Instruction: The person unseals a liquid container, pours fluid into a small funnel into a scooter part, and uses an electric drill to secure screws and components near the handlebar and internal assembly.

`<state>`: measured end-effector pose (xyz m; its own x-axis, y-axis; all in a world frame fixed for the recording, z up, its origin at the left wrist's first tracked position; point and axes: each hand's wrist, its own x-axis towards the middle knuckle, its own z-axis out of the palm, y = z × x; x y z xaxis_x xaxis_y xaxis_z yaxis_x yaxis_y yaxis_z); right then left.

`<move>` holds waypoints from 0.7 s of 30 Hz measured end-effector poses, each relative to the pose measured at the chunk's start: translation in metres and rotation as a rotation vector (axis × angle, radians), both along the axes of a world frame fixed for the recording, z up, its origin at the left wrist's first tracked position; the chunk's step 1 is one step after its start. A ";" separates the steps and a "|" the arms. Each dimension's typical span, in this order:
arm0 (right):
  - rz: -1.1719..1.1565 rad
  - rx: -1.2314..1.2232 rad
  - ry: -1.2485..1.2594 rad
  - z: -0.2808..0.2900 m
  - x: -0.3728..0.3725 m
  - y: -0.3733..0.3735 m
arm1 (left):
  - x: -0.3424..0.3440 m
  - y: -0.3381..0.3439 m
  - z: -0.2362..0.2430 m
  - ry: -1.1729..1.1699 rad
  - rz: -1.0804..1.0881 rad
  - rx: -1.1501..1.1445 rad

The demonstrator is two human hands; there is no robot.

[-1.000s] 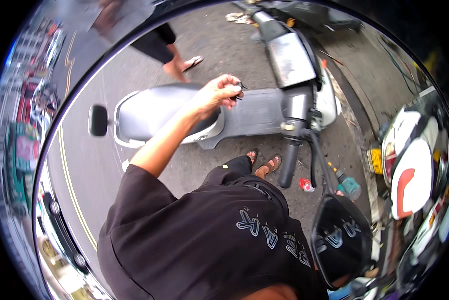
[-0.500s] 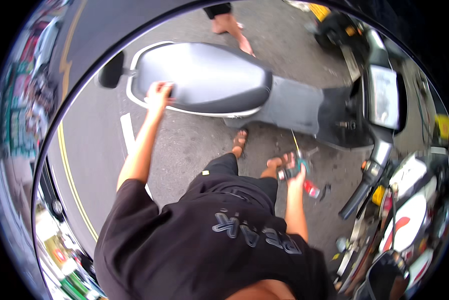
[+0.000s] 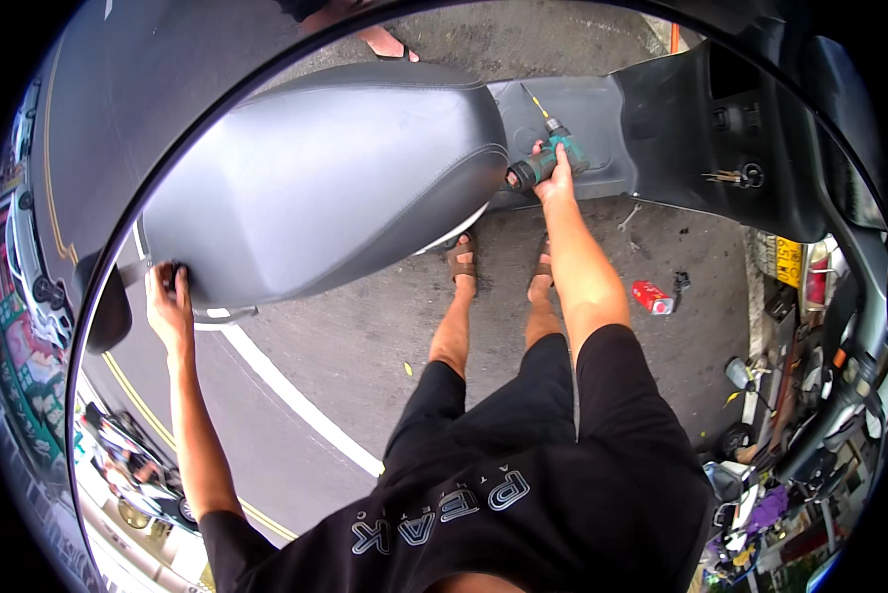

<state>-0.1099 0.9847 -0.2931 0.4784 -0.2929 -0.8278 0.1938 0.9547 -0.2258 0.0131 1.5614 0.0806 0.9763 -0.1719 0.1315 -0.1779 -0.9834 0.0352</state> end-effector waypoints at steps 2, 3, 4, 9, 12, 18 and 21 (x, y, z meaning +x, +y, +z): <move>-0.025 0.000 -0.024 -0.021 0.004 -0.010 | 0.000 -0.004 -0.002 0.033 0.030 -0.104; 0.006 -0.031 0.102 -0.038 0.002 -0.021 | 0.005 -0.011 -0.004 0.041 0.000 -0.141; 0.039 -0.061 0.233 -0.046 -0.002 -0.030 | 0.009 -0.014 -0.007 0.052 -0.026 -0.182; 0.529 -0.527 0.446 -0.018 -0.031 0.028 | -0.024 0.016 0.017 0.017 0.050 -0.121; 0.658 -0.620 0.460 0.025 -0.087 0.054 | -0.030 0.008 0.030 0.001 0.075 -0.165; 0.737 -1.075 0.349 0.161 -0.181 0.132 | -0.150 -0.133 -0.021 0.649 0.080 -0.678; 0.808 -1.174 0.230 0.234 -0.196 0.161 | -0.233 -0.235 -0.050 1.199 0.091 -0.956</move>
